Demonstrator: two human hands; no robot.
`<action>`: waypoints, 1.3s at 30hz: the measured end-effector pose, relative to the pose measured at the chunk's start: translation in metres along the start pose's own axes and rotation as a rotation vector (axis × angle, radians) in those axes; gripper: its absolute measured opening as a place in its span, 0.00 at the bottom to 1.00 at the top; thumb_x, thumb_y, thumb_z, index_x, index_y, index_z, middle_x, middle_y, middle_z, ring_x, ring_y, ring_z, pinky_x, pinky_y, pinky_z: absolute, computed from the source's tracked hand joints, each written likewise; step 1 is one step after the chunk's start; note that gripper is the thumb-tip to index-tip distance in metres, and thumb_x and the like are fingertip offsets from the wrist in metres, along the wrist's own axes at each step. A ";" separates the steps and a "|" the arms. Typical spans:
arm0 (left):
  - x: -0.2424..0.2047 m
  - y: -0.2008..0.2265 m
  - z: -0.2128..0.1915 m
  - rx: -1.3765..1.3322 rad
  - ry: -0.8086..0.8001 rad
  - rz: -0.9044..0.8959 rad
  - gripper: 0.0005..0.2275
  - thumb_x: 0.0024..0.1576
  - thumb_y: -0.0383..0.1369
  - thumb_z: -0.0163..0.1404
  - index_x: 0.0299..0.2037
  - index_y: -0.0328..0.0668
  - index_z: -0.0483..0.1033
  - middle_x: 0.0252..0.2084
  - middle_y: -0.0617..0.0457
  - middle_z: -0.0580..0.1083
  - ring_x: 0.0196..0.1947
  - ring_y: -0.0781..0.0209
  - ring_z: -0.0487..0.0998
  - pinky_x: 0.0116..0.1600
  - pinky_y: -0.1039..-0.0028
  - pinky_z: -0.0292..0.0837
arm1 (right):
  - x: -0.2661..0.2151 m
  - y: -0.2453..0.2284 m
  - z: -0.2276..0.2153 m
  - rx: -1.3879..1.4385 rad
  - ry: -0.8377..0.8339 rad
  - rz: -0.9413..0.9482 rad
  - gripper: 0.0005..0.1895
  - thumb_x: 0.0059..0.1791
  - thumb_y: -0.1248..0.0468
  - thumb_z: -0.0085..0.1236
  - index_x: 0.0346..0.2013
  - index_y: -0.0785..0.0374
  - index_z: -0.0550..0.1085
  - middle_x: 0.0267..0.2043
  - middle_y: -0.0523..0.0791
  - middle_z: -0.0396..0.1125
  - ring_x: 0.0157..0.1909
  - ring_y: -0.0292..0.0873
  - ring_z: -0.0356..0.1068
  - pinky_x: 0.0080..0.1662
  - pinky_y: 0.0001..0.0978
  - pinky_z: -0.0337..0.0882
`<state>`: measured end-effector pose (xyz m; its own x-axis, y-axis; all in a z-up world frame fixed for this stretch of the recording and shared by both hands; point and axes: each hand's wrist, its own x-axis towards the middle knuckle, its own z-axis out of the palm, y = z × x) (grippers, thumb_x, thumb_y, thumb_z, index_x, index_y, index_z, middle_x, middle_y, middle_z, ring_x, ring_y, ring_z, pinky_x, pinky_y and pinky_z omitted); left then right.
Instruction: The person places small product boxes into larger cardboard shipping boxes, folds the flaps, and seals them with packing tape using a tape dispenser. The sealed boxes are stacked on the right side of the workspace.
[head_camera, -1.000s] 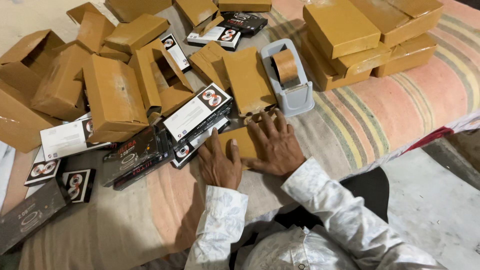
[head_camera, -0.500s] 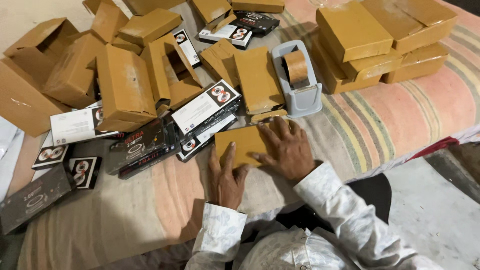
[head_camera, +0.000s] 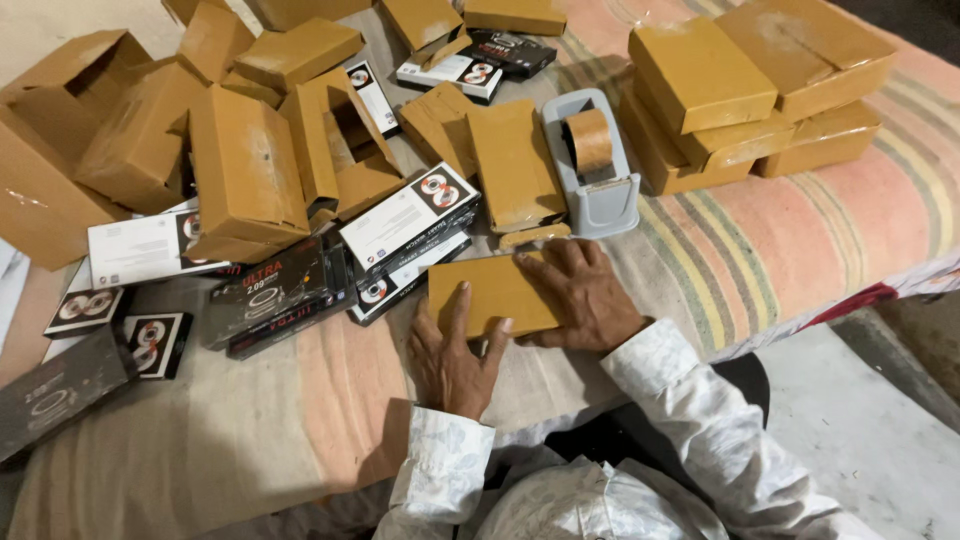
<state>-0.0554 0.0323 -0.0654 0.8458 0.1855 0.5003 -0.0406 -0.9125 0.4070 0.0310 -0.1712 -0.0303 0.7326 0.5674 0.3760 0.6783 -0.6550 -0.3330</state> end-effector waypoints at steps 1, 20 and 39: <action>0.001 0.001 0.001 -0.004 -0.012 -0.025 0.24 0.60 0.50 0.46 0.66 0.55 0.69 0.64 0.33 0.60 0.62 0.37 0.64 0.62 0.51 0.59 | 0.000 -0.001 0.000 0.006 0.023 -0.003 0.57 0.28 0.39 0.74 0.66 0.57 0.64 0.63 0.60 0.57 0.63 0.66 0.55 0.63 0.60 0.59; -0.006 -0.013 0.010 -0.192 0.130 0.010 0.09 0.62 0.34 0.47 0.49 0.41 0.74 0.50 0.46 0.74 0.50 0.49 0.75 0.57 0.60 0.68 | -0.031 0.052 -0.095 -0.173 0.726 0.097 0.44 0.44 0.38 0.69 0.66 0.58 0.68 0.62 0.57 0.52 0.64 0.57 0.56 0.65 0.52 0.63; -0.007 0.003 0.006 -0.105 0.204 0.053 0.08 0.53 0.34 0.55 0.41 0.43 0.77 0.47 0.48 0.74 0.51 0.44 0.71 0.57 0.52 0.62 | 0.048 0.300 -0.120 -0.594 0.654 0.573 0.32 0.46 0.43 0.64 0.59 0.56 0.74 0.62 0.62 0.57 0.65 0.71 0.53 0.60 0.69 0.57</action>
<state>-0.0578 0.0263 -0.0721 0.7165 0.2181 0.6626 -0.1458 -0.8821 0.4479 0.2631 -0.4003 -0.0084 0.6415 -0.1683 0.7484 -0.0262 -0.9799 -0.1979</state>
